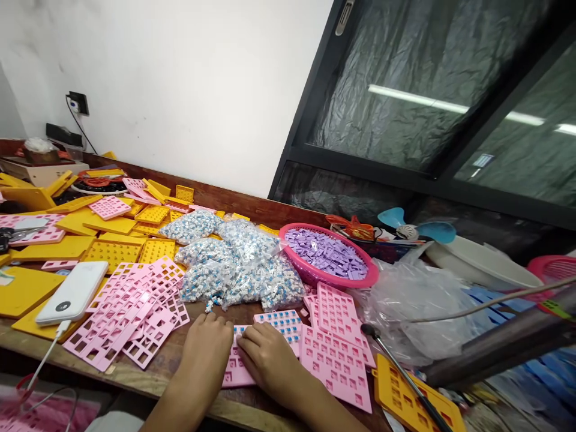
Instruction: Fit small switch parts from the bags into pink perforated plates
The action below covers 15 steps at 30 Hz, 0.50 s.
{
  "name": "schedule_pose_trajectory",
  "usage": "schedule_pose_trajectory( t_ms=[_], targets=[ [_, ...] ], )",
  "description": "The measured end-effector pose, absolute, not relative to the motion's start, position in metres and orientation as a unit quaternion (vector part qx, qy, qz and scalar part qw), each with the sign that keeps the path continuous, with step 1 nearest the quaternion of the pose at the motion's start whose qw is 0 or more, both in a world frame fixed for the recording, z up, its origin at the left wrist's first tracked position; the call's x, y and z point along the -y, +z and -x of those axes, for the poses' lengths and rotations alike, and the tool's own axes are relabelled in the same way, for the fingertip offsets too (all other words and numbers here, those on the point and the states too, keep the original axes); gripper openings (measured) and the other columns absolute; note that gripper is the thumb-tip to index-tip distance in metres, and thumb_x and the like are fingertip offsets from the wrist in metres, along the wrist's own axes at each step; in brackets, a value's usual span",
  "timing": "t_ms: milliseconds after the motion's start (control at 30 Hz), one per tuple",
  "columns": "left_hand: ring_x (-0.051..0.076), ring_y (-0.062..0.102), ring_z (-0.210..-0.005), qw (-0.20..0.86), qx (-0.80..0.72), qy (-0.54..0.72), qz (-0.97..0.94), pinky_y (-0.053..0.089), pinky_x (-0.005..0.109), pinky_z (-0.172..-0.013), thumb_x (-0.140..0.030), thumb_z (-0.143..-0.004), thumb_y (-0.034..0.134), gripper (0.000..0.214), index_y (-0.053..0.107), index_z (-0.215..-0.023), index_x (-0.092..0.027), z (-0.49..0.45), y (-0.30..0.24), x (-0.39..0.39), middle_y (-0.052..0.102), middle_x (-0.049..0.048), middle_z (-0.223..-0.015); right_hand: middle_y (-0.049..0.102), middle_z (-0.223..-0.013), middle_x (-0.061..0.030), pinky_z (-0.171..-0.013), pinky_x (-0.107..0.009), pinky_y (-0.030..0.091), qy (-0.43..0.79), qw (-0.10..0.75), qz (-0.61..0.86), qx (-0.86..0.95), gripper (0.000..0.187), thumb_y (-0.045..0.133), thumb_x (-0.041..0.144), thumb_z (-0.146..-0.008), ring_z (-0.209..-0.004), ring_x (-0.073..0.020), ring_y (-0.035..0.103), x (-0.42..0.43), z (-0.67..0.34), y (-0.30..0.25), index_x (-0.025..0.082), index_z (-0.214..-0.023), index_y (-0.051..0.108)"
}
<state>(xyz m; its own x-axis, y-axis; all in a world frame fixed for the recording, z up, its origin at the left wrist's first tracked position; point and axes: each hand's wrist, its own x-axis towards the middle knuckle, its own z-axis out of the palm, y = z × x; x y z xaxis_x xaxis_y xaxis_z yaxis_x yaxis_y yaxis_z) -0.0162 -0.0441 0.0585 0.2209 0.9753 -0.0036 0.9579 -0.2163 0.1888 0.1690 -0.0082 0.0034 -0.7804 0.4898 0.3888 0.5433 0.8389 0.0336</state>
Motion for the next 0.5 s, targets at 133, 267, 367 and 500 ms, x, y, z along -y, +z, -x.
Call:
schedule_pose_trajectory(
  t_ms=[133, 267, 367, 500],
  targets=[
    [0.027, 0.065, -0.105, 0.107, -0.616, 0.1, -0.774, 0.048, 0.038, -0.088, -0.008, -0.094, 0.043, 0.029, 0.07, -0.098, -0.017, 0.032, 0.044, 0.048, 0.072, 0.011, -0.106, 0.068, -0.091, -0.0068, -0.079, -0.035, 0.043, -0.013, 0.24, 0.293, 0.925, 0.014, 0.054, 0.021, -0.101, -0.085, -0.0213, 0.058, 0.01, -0.17, -0.004, 0.018, -0.101, 0.068],
    [0.023, 0.063, -0.106, 0.132, -0.626, 0.14, -0.756, 0.046, 0.036, -0.091, -0.012, -0.098, 0.039, 0.031, 0.069, -0.099, -0.02, 0.037, 0.032, 0.054, 0.07, 0.0072, -0.108, 0.069, -0.088, -0.0059, -0.077, -0.033, 0.046, 0.076, 0.286, 0.309, 0.904, 0.014, 0.058, 0.02, -0.098, -0.083, -0.0201, 0.061, 0.006, -0.169, -0.002, 0.02, -0.094, 0.071],
    [0.024, 0.063, -0.107, 0.123, -0.647, 0.133, -0.741, 0.046, 0.035, -0.089, -0.013, -0.097, 0.042, 0.028, 0.069, -0.1, -0.019, 0.033, 0.031, 0.054, 0.07, 0.0078, -0.11, 0.07, -0.093, -0.0051, -0.077, -0.029, 0.049, 0.154, 0.299, 0.34, 0.878, 0.013, 0.059, 0.021, -0.097, -0.086, -0.0182, 0.064, -0.004, -0.162, 0.012, 0.021, -0.099, 0.072],
    [0.025, 0.064, -0.106, 0.108, -0.657, 0.135, -0.734, 0.046, 0.034, -0.081, -0.013, -0.097, 0.044, 0.027, 0.069, -0.105, -0.02, 0.031, 0.034, 0.053, 0.071, 0.0062, -0.108, 0.071, -0.102, -0.0036, -0.081, -0.027, 0.048, 0.126, 0.194, 0.385, 0.893, 0.016, 0.068, 0.022, -0.09, -0.094, -0.0185, 0.067, -0.028, -0.137, 0.038, 0.023, -0.105, 0.073]
  ],
)
